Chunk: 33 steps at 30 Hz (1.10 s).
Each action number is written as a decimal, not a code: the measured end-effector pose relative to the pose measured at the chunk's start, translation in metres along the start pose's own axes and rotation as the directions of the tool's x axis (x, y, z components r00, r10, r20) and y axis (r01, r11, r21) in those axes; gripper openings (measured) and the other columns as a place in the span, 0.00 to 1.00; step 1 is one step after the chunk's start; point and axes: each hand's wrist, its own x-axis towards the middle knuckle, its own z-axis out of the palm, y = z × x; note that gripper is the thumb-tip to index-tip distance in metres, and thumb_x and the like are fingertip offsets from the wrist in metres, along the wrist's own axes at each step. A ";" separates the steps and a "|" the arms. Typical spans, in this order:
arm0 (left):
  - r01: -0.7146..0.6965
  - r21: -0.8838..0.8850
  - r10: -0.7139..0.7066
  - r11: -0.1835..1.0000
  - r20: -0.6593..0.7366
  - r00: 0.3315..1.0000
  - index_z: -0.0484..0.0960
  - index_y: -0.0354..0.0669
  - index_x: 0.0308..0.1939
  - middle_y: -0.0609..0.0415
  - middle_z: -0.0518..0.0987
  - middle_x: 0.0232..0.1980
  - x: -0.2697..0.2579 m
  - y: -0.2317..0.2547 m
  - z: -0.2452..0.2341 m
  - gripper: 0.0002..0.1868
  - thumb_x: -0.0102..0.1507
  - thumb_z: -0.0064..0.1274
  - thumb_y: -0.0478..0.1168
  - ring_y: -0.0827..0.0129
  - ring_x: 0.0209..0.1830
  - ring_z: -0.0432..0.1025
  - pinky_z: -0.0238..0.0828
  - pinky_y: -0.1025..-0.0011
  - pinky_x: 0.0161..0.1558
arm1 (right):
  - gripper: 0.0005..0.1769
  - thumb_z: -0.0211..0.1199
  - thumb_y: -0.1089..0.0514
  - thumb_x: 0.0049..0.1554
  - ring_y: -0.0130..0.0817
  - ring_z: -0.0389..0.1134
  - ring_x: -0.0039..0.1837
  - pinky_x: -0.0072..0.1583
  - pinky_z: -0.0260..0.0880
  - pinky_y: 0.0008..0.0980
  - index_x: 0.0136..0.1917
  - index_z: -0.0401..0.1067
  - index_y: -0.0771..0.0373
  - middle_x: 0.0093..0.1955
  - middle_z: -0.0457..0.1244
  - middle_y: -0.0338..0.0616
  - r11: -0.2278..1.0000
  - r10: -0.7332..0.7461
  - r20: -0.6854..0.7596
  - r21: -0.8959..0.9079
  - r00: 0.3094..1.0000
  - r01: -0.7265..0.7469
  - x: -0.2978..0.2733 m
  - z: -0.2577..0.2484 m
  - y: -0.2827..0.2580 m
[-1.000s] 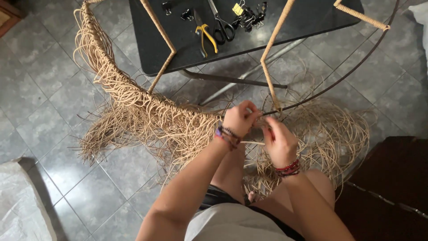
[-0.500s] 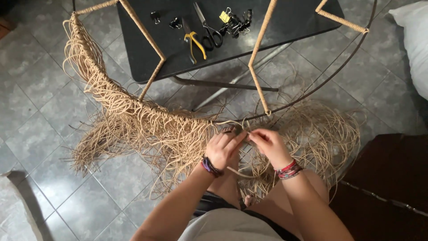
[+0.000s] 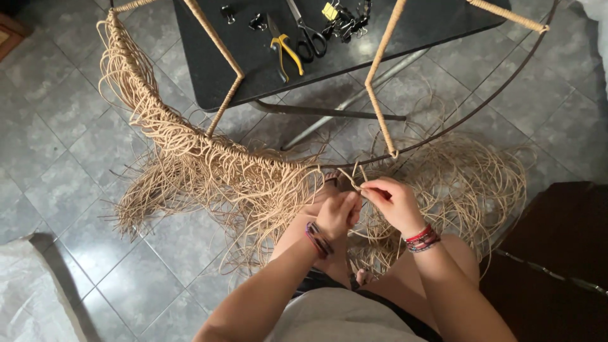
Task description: Weaving and wrapping dried straw strands around a large star-shaped frame
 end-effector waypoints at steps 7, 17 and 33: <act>0.031 0.112 -0.020 0.993 -0.098 0.995 0.79 0.47 0.50 0.49 0.79 0.39 0.015 0.008 -0.015 0.15 0.61 0.61 0.44 0.52 0.33 0.77 0.74 0.58 0.38 | 0.06 0.70 0.61 0.55 0.30 0.69 0.36 0.40 0.70 0.28 0.47 0.83 0.53 0.34 0.68 0.37 0.992 -0.122 -0.054 -0.023 0.991 0.121 -0.001 0.006 -0.008; -0.006 -0.168 0.129 0.986 0.734 0.667 0.84 0.49 0.40 0.62 0.80 0.29 0.020 -0.015 -0.049 0.08 0.66 0.52 0.44 0.76 0.33 0.73 0.71 0.74 0.41 | 0.02 0.71 0.62 0.56 0.32 0.72 0.41 0.45 0.71 0.31 0.45 0.82 0.59 0.36 0.70 0.46 0.988 -0.050 -0.073 0.139 0.996 0.060 0.002 -0.004 -0.011; 0.178 -0.347 -0.001 0.921 0.454 0.891 0.82 0.47 0.43 0.55 0.84 0.33 0.020 -0.009 -0.018 0.16 0.75 0.44 0.49 0.72 0.35 0.80 0.77 0.77 0.39 | 0.02 0.70 0.64 0.58 0.26 0.67 0.39 0.43 0.68 0.30 0.46 0.82 0.62 0.33 0.68 0.47 0.955 -0.021 -0.142 0.290 0.990 0.062 -0.005 0.010 -0.024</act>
